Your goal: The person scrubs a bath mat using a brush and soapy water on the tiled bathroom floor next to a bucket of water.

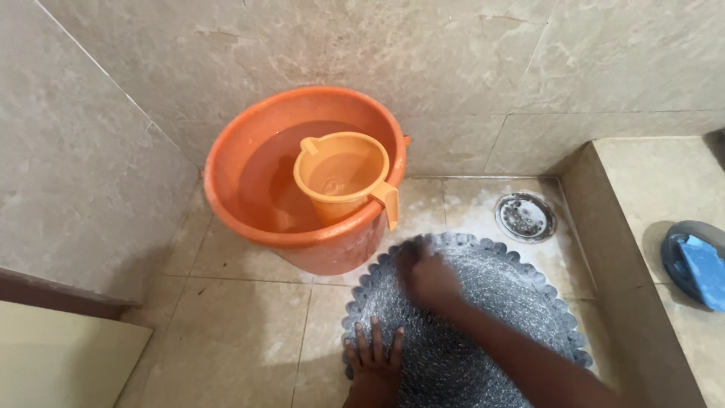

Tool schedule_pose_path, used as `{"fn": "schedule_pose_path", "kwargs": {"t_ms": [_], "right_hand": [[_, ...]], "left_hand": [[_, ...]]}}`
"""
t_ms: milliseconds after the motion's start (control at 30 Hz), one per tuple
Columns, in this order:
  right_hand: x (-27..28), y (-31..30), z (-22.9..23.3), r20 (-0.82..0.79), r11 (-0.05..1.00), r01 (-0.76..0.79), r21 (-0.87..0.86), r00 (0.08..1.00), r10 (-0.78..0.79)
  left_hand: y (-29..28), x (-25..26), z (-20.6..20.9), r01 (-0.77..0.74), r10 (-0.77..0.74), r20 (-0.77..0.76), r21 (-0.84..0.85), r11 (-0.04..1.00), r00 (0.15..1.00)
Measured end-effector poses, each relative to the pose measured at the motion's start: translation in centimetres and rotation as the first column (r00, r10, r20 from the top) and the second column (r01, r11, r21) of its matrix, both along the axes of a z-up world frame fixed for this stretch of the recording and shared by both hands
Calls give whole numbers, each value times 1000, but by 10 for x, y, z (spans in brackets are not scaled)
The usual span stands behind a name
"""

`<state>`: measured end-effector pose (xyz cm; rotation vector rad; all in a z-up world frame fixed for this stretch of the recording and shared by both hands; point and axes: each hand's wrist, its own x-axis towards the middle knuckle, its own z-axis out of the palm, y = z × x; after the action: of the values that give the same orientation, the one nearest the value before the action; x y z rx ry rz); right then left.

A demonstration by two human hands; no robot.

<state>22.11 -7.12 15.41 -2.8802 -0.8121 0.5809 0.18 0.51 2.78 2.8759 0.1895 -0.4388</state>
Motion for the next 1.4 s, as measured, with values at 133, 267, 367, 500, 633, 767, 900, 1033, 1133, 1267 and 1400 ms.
{"fn": "schedule_pose_path", "kwargs": {"t_ms": [133,267,367,500,633,767,900,1033,1133,1267,1400], "right_hand": [[-82,3,-2,368,680,-646,347,761,534],[3,-61,-17,-164,867,0,499,982,94],[84,-144,-17,-22,963,261,70,965,-260],[34,-143,-22,270,968,233,97,930,-251],[-119,-98,-12,162,916,-369,155,924,345],[-77,-112,-9,81,821,-326,469,941,328],[82,-145,-12,168,983,170,-64,973,-157],[63,-123,-17,344,990,130,-50,933,-105],[-45,-71,-11,-180,960,198,199,970,-163],[-89,-72,27,-5,887,-282,365,952,305],[28,-76,25,-14,999,-48,-10,999,48]], "left_hand": [[1,3,-25,70,-76,82,77,995,994],[4,-7,-28,-2,-143,559,251,968,817],[7,-4,-1,-102,-148,620,348,932,770],[-1,-4,46,31,-31,-15,17,999,999],[-1,-1,67,43,-44,-46,-26,999,998],[3,5,69,29,-36,177,43,999,984],[4,2,93,22,-55,-320,-107,994,946],[5,4,94,43,-60,-177,-102,994,982],[3,-5,72,46,-44,47,-44,998,998],[7,-22,39,-23,27,297,-18,1000,955],[-11,-56,-32,-422,48,748,319,849,661]]}}
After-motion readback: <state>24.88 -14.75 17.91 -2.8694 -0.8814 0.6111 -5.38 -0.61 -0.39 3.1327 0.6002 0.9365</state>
